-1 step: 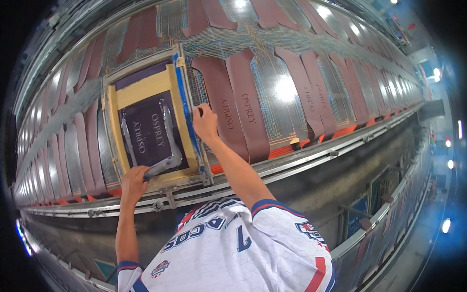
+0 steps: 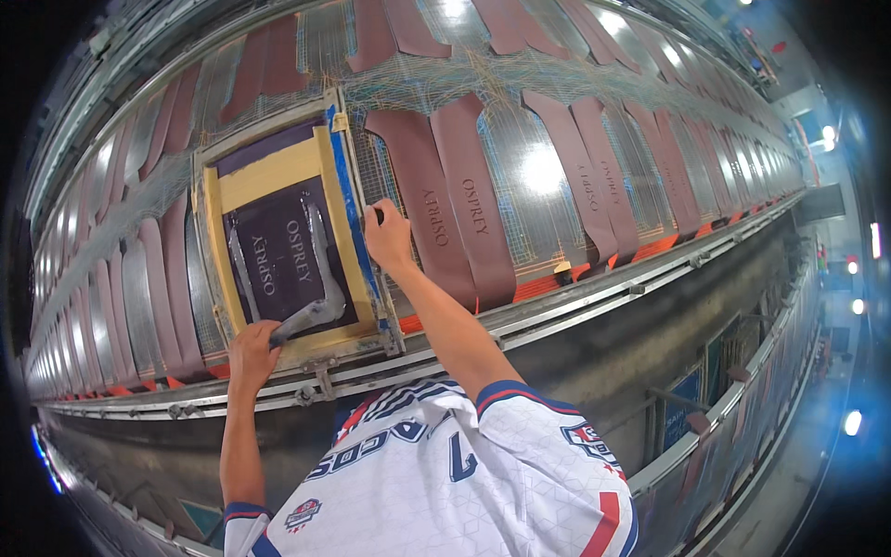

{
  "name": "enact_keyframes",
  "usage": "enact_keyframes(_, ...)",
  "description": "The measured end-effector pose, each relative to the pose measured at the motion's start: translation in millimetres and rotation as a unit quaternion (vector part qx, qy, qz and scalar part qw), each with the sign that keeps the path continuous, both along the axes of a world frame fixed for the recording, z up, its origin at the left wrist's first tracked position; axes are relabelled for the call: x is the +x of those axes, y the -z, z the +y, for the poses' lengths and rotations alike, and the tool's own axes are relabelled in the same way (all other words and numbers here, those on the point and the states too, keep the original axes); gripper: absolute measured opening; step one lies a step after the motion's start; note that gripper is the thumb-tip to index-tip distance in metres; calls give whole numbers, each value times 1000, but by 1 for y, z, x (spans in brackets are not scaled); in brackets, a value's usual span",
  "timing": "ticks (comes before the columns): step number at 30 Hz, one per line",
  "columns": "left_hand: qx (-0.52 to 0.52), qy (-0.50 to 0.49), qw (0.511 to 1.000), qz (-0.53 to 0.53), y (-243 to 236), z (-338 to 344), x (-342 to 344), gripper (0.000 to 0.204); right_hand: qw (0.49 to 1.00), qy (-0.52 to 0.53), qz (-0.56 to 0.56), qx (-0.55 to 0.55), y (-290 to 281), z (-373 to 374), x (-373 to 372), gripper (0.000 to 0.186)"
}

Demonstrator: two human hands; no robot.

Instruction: The person uses a squeegee to pull ink across a screen-printing frame, repeatedly applying pressure to transfer the design onto a dark fabric below. The person maintains consistent strokes and repositions the squeegee to cover the full area of the frame.

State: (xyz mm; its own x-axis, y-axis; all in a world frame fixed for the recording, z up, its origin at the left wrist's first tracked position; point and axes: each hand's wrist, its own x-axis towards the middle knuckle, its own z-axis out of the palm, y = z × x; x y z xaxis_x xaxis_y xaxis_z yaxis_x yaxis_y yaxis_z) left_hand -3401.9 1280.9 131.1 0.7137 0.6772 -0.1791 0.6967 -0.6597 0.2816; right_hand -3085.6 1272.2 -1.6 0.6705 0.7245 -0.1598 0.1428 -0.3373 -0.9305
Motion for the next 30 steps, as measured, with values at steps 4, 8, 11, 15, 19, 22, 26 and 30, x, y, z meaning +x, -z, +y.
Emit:
enact_keyframes(4, 36, -145, 988, 34, -1, 24, -21, 29, 999, 44, -15, -21, 2, 4, -18, 27)
enact_keyframes(8, 73, -303, 948, 64, 15, 47, -33, 34, 996, 30, -54, -58, 5, 9, -13, 26)
enact_keyframes(11, 100, -352, 928, 73, 33, 61, -43, 34, 996, 25, -34, -80, 3, 12, -19, 26)
enact_keyframes(15, 58, -365, 924, 96, 47, 45, -28, 35, 995, 24, -14, -91, 0, 12, -23, 27)
enact_keyframes(19, -34, -281, 958, 47, 45, 28, -10, 35, 994, 44, -86, -43, 9, 14, -32, 27)
enact_keyframes(22, -41, -151, 987, -41, 45, 45, -26, 30, 991, 45, -109, -56, 9, 16, -34, 21)
enact_keyframes(26, 27, 78, 992, -95, 34, 119, -14, 45, 990, 34, -105, -85, 5, 13, -26, 24)
enact_keyframes(30, 30, 111, 992, -57, 43, 182, 9, 39, 953, -83, -210, -200, -7, 24, -10, 29)
